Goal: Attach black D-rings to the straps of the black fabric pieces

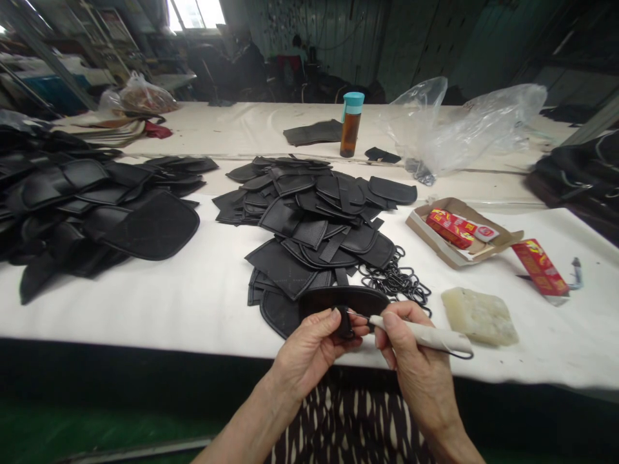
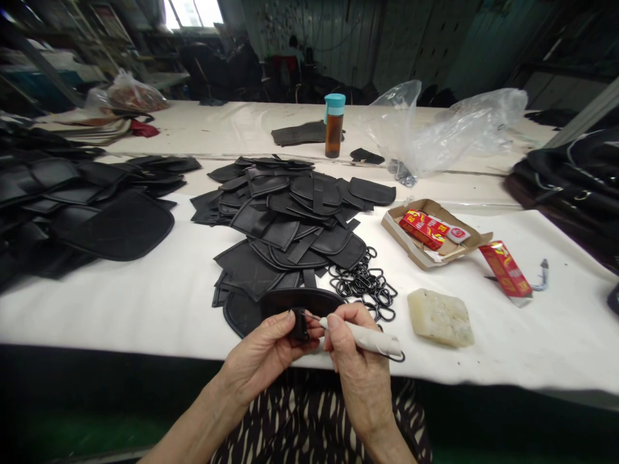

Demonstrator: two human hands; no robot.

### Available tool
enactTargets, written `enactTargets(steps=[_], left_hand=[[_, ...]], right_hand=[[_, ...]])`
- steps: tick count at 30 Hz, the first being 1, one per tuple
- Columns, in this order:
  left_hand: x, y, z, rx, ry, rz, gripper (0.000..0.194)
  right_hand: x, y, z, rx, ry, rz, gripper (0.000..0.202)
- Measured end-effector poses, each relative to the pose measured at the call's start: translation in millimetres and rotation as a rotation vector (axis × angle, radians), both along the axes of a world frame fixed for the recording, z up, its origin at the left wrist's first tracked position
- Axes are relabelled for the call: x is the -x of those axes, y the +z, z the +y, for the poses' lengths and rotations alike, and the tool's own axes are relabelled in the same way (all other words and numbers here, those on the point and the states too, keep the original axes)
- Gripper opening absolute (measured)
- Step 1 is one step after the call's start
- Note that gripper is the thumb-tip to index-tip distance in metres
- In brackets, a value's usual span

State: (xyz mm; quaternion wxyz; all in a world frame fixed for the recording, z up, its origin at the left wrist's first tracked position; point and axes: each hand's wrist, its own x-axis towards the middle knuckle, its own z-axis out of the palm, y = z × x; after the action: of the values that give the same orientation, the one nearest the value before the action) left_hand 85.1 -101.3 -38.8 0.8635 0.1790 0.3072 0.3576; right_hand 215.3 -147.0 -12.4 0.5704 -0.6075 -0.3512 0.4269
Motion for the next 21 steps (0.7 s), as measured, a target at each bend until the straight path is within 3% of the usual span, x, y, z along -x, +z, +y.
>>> enactTargets(steps=[4, 13, 21], left_hand=[[-3.6, 1.7, -2.7, -0.009, 0.068, 0.035, 0.019], [-13.9, 5.2, -8.4, -0.019, 0.209, 0.093, 0.017], [-13.1, 6.7, -8.8, -0.012, 0.213, 0.161, 0.02]], right_hand=[[-4.0, -4.0, -1.2, -0.01, 0.046, -0.044, 0.026], [-22.4, -3.1, -2.2, -0.096, 0.22, -0.389, 0.02], [-41.7, 10.7, -13.7, -0.069, 0.088, -0.433, 0.021]])
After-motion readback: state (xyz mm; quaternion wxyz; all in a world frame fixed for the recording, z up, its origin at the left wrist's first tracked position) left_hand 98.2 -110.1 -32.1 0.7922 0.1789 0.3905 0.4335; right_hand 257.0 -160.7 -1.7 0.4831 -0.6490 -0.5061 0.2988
